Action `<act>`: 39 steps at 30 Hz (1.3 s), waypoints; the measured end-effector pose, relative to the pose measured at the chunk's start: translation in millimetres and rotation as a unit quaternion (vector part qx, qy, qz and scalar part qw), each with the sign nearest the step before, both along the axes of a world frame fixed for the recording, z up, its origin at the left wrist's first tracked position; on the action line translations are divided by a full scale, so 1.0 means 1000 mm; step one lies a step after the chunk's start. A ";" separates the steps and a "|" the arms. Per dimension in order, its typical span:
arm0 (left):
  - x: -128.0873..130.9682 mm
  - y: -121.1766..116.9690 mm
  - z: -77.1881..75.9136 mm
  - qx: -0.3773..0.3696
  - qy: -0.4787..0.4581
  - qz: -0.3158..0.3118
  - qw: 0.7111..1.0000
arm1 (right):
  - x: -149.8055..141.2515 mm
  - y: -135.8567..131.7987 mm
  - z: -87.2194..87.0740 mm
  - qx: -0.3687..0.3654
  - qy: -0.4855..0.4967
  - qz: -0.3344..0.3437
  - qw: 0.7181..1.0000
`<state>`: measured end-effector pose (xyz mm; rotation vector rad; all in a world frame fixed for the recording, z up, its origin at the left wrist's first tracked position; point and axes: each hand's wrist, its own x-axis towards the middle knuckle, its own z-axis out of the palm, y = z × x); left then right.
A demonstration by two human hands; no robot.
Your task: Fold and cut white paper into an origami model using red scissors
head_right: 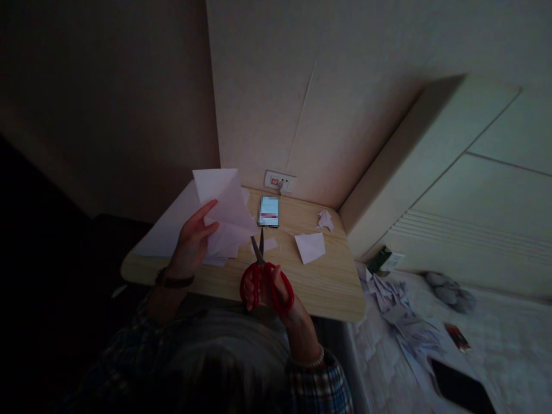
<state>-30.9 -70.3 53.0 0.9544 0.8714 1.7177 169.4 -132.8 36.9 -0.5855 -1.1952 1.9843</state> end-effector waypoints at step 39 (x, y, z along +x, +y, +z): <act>0.005 -0.005 0.000 -0.040 0.071 -0.070 0.994 | -0.005 -0.001 0.006 -0.043 0.085 0.025 0.995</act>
